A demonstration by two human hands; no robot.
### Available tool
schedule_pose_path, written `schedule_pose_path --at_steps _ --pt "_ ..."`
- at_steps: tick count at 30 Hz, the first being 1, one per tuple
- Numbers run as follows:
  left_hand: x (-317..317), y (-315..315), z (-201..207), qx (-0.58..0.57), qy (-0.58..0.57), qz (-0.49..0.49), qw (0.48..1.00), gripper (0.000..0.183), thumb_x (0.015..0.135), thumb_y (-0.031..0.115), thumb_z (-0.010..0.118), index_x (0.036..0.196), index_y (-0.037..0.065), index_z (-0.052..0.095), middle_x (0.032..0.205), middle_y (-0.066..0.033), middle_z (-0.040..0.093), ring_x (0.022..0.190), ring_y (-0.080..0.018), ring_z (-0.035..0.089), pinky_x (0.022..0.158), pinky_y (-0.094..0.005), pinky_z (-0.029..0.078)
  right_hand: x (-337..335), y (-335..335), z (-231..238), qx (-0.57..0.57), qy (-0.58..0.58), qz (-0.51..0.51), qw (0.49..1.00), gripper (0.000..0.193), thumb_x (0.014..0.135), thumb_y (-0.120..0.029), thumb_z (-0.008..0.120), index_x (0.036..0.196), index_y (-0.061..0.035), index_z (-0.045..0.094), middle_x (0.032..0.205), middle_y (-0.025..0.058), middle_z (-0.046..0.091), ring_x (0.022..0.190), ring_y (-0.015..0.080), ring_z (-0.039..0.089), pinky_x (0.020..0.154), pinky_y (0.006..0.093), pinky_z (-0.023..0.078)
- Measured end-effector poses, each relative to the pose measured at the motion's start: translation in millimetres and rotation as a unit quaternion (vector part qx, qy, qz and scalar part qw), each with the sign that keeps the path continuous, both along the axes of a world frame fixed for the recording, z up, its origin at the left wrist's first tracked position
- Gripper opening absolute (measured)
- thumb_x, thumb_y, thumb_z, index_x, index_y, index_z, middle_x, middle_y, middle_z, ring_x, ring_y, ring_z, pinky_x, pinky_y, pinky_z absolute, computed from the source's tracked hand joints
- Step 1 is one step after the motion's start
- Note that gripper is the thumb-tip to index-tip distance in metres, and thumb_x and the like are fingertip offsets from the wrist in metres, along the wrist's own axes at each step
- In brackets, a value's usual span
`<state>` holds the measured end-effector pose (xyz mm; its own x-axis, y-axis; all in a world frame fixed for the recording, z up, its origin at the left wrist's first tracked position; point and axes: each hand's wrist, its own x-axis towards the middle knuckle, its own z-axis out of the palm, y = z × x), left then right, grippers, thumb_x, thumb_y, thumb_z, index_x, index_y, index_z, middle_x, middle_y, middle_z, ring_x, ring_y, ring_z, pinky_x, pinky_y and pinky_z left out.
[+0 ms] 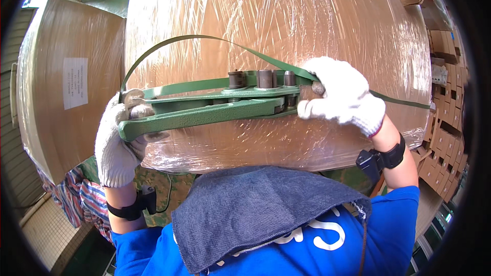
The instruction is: Strapping a large package on a pallet using a tensioner and sealer tool.
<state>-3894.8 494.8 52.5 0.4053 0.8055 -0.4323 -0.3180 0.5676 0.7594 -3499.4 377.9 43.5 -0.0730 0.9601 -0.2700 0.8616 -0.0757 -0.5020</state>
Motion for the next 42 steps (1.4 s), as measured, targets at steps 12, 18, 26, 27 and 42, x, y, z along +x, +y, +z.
schedule_pose_path --at_steps 12,18,26,27,42 --pt "5.3 -1.6 8.4 0.01 0.022 -0.007 1.0 0.048 0.106 0.028 0.041 0.143 -0.003 0.045 0.112 -0.021 0.07 0.091 -0.0314 0.075 0.071 -0.0473 0.068 -9.6 -9.3 -20.8 0.134 -0.086 0.04 0.986 0.075 0.069 -0.062 0.082 0.117 -0.0063 0.066 0.099 0.0138 0.068 0.086 0.0325 0.068 0.078 0.0433 0.053" --pt "21.1 -9.8 19.5 0.033 0.075 0.003 0.997 0.055 0.107 0.038 0.043 0.144 -0.003 0.045 0.11 -0.0199 0.071 0.088 -0.0305 0.076 0.067 -0.0464 0.069 -9.0 -11.8 -22.4 0.153 -0.079 0.044 0.984 0.075 0.069 -0.062 0.082 0.117 -0.007 0.066 0.098 0.0132 0.068 0.085 0.0319 0.068 0.077 0.0432 0.053" --pt "33.9 -12.4 32.6 0.115 0.101 -0.07 0.986 0.061 0.103 0.038 0.054 0.145 -0.005 0.043 0.113 -0.0166 0.07 0.09 -0.0251 0.074 0.071 -0.0375 0.066 -7.2 -11.0 -18.5 0.134 -0.084 0.047 0.986 0.074 0.072 -0.065 0.079 0.117 -0.0075 0.066 0.097 0.0141 0.068 0.086 0.0337 0.068 0.078 0.0437 0.053" --pt "37.3 -12.2 42.6 0.158 0.116 -0.128 0.972 0.06 0.101 0.033 0.057 0.146 -0.005 0.042 0.115 -0.0188 0.07 0.1 -0.0302 0.074 0.082 -0.0421 0.066 -8.0 -9.3 -17.4 0.122 -0.082 0.047 0.988 0.074 0.072 -0.066 0.078 0.117 -0.0073 0.066 0.097 0.0147 0.068 0.086 0.0346 0.068 0.078 0.0441 0.053" --pt "86.9 24.4 77.3 0.092 0.056 -0.299 0.948 0.061 0.097 0.027 0.068 0.146 -0.003 0.047 0.113 -0.0125 0.068 0.088 -0.0137 0.069 0.076 -0.0282 0.06 -5.7 -9.3 -31.7 0.186 -0.101 0.059 0.976 0.059 0.069 -0.054 0.086 0.108 -0.0135 0.066 0.086 0.0133 0.065 0.069 0.035 0.066 0.062 0.0441 0.056"
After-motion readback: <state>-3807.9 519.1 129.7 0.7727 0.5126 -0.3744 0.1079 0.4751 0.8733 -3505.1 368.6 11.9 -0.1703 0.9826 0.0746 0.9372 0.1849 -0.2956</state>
